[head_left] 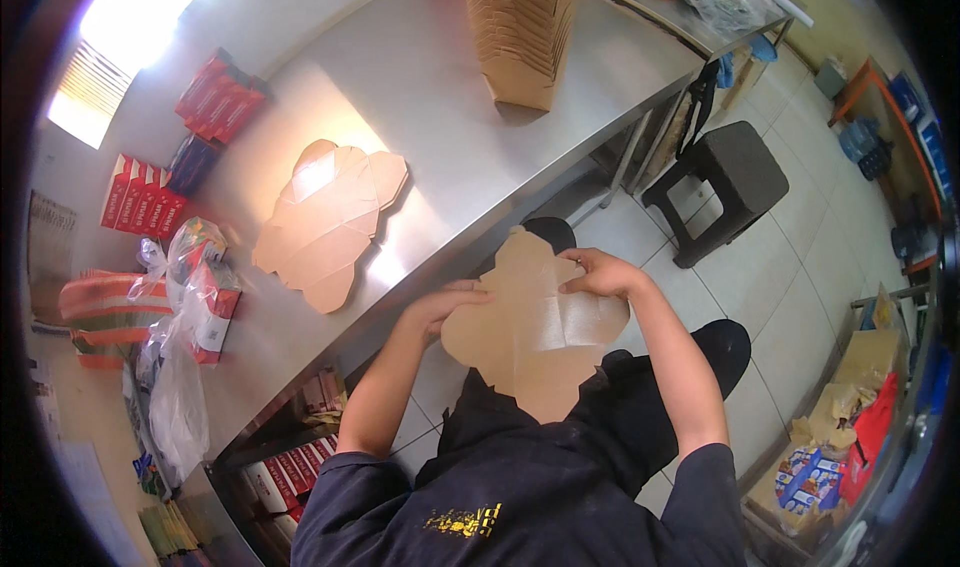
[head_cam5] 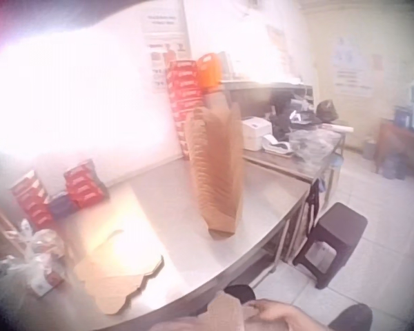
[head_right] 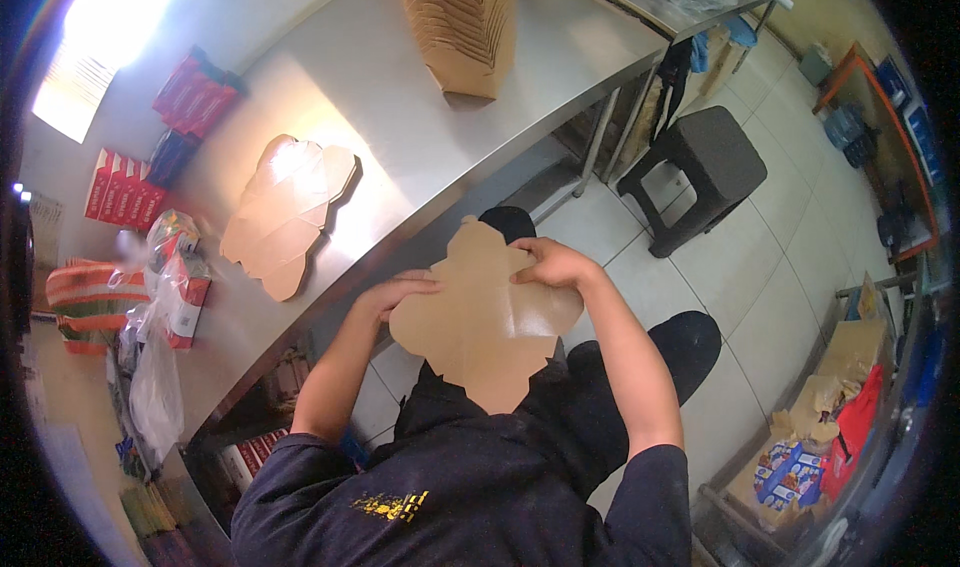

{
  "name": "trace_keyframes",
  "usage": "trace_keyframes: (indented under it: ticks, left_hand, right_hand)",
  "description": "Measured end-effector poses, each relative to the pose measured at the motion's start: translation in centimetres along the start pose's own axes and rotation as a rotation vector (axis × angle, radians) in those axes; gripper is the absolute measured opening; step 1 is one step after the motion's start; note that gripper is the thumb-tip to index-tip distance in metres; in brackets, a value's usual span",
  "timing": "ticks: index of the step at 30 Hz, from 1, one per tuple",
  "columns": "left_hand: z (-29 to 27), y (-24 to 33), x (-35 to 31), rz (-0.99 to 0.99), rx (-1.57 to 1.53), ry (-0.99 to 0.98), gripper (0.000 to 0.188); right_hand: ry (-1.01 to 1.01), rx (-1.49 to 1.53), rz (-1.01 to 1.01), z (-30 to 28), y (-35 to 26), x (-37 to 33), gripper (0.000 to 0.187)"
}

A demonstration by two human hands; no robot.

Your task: The person sits and repeatedly folds flat, leaf-shaped cardboard pieces into shallow trays by hand, then stacks them on the metal table. The person handles the cardboard pieces one at a time, folding along pre-scored lines and placing the finished trays in a growing stack.

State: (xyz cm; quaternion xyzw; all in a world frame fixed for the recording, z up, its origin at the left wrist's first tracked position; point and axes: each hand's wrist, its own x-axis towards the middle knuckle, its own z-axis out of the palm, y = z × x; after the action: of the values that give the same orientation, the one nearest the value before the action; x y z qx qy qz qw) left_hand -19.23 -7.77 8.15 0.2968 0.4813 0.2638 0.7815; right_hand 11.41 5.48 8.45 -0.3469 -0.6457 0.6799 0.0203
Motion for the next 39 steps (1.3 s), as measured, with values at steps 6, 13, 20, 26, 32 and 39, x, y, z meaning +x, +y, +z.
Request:
trace_keyframes:
  ticks: [6,13,20,26,32,39]
  left_hand:
    - [0.4,0.7,-1.0,0.106,0.590,0.185,0.037]
    - [7.2,-0.9,-4.3,0.504,1.247,0.508,0.028]
    - [9.2,-5.0,-4.9,0.713,1.858,0.591,0.034]
    - [6.8,0.2,-3.3,0.091,0.981,0.586,0.028]
    - [4.5,-2.0,-3.6,0.052,0.041,0.112,0.047]
    - [0.7,-0.1,-1.9,0.024,-0.538,-0.142,0.058]
  right_hand:
    - [0.061,-0.161,-0.060,2.4,-1.7,0.5,0.028]
    - [0.372,-0.821,-0.582,6.4,0.3,-3.1,0.010]
    - [0.512,-1.114,-0.679,8.5,2.0,-5.3,0.027]
    - [1.084,-0.517,-0.267,9.2,2.0,-5.9,0.053]
    - [0.268,0.458,0.131,3.6,3.5,-6.0,0.057]
    - [-0.030,0.001,0.248,-1.6,-1.9,-2.7,0.059]
